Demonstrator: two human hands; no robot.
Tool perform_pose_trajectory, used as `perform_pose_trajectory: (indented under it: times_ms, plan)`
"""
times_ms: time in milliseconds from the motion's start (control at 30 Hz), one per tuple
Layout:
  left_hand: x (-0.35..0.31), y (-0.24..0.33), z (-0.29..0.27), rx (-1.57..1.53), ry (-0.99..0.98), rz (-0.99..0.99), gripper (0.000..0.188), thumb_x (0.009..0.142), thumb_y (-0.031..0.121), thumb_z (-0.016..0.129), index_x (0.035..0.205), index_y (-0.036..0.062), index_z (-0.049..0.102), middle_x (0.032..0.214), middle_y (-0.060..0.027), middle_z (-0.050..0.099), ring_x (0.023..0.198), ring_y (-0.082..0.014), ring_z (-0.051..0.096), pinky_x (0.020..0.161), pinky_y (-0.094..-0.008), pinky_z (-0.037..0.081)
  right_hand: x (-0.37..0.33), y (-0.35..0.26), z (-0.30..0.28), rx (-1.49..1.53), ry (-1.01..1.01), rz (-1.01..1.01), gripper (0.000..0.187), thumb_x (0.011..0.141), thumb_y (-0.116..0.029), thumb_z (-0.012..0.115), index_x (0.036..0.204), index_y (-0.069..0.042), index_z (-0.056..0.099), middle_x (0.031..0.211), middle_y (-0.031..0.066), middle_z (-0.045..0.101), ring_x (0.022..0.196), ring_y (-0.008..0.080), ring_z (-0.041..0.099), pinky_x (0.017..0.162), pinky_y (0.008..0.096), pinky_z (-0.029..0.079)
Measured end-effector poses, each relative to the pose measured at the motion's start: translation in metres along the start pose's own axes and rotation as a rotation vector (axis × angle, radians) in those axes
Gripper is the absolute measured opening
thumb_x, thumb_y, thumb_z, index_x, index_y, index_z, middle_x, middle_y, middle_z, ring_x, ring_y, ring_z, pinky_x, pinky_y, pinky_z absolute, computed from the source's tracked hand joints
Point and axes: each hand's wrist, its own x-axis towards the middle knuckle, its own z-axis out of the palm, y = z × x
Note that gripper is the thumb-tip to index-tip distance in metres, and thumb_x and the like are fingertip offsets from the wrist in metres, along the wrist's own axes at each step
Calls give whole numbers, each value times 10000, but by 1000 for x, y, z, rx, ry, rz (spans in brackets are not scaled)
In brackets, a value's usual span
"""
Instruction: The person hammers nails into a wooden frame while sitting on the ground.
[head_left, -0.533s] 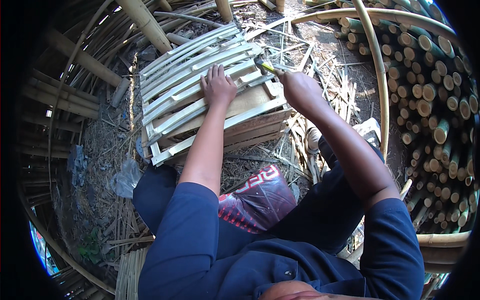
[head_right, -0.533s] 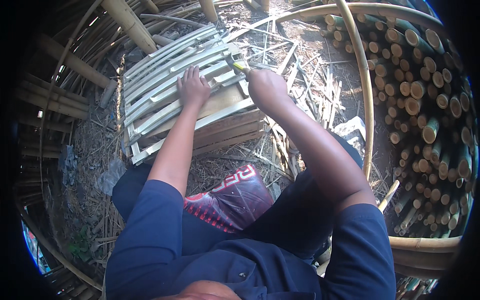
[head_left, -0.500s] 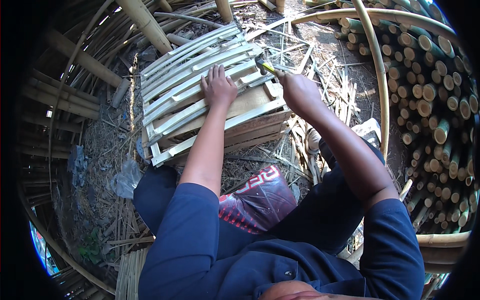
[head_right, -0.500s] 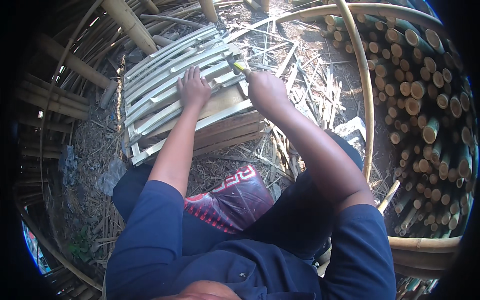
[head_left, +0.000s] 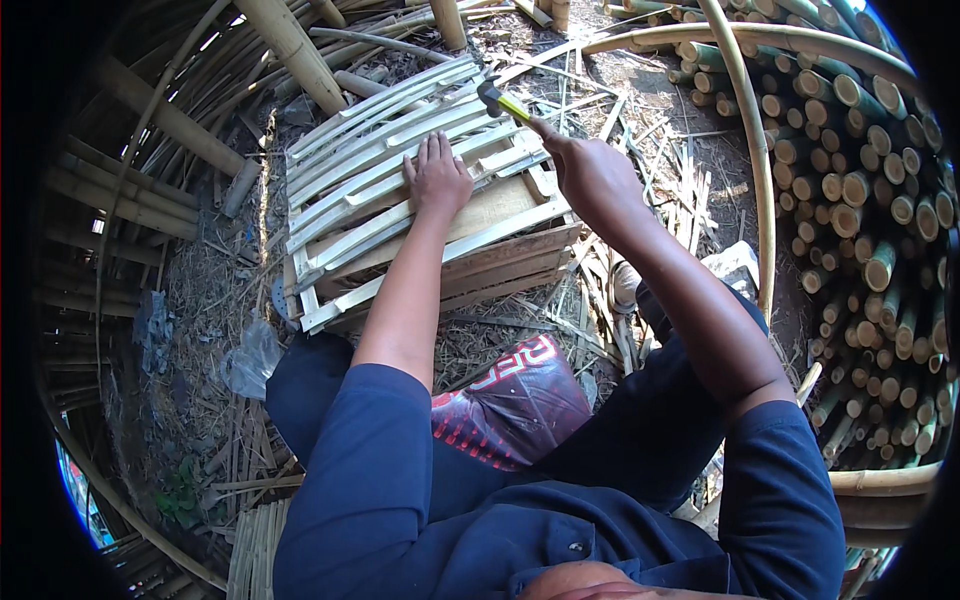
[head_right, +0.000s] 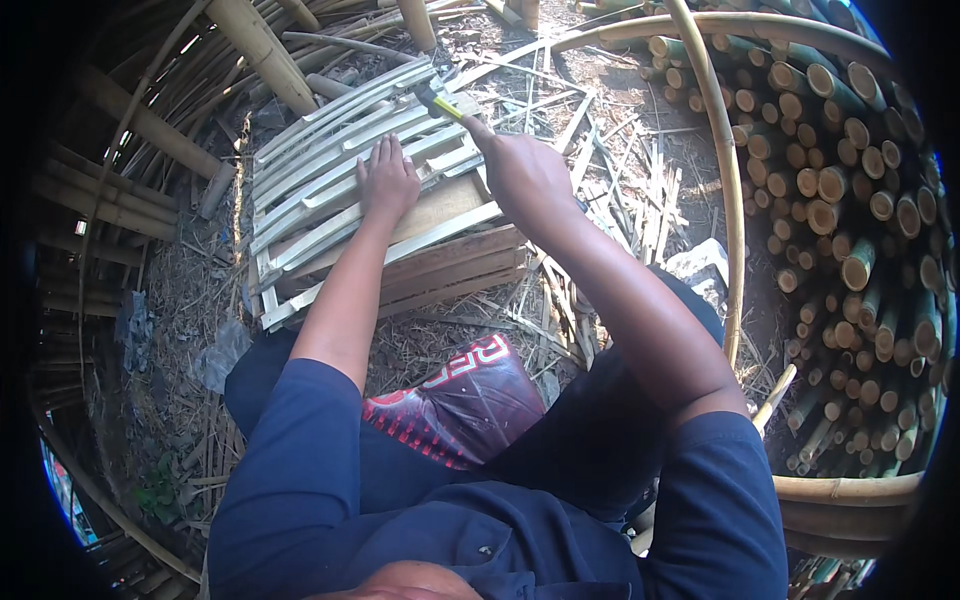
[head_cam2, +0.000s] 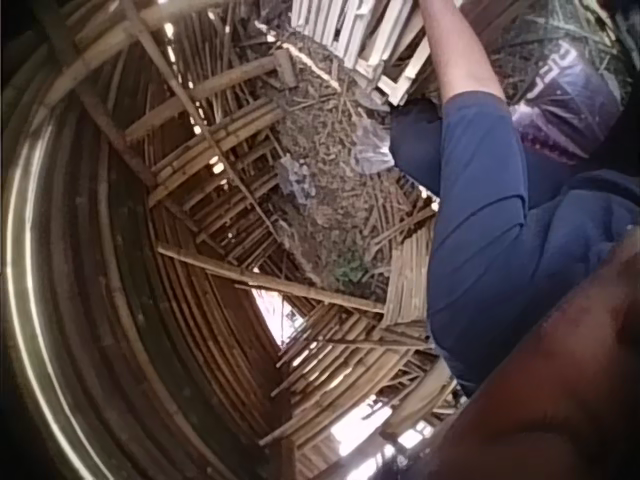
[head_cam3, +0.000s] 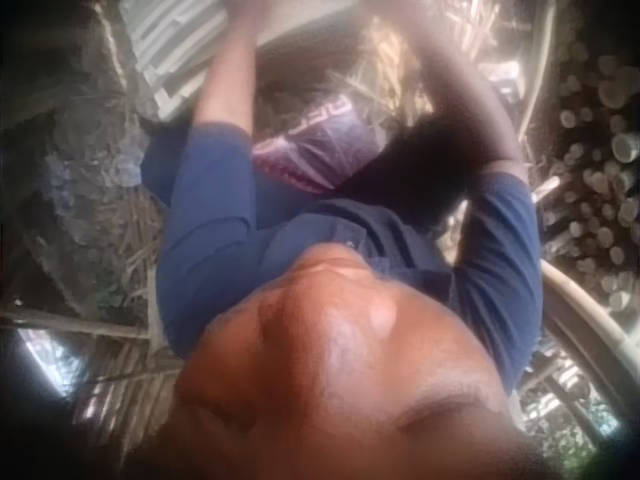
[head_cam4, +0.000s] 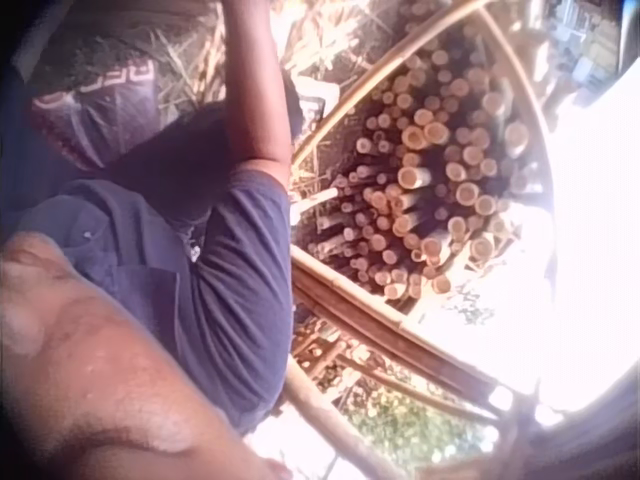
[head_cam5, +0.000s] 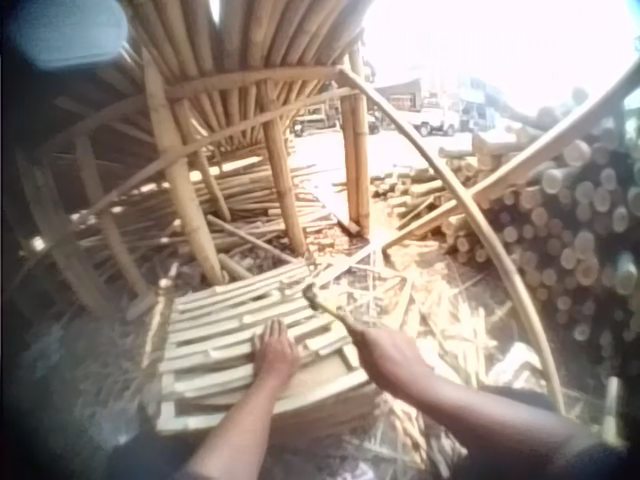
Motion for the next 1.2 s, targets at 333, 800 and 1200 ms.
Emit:
perform_pose_trajectory:
  times_ms: [333,800,1200]
  plan:
    - [2,-4,-1,-11,-3,37,608,1063,334,357,1606,59,352,1674,-97,353,1553,-228,306,1291,-480,154,2,10,-1,53,51,28,519,995,-80,498,1488,-227,565,793,183,704,727,351,712,650,488,542]
    - [0,4,2,-22,43,55,614,1049,341,378,1591,52,382,1667,-120,359,1556,-254,296,1287,-504,146,32,53,15,253,-170,223,385,976,-115,567,1329,-155,713,1013,211,748,906,324,741,834,424,547]
    - [-3,3,6,-13,97,69,608,1043,336,390,1581,53,395,1656,-123,379,1548,-258,313,1286,-516,147,27,39,7,24,-152,124,405,974,-77,496,1301,-169,716,934,187,742,882,361,734,797,488,559]
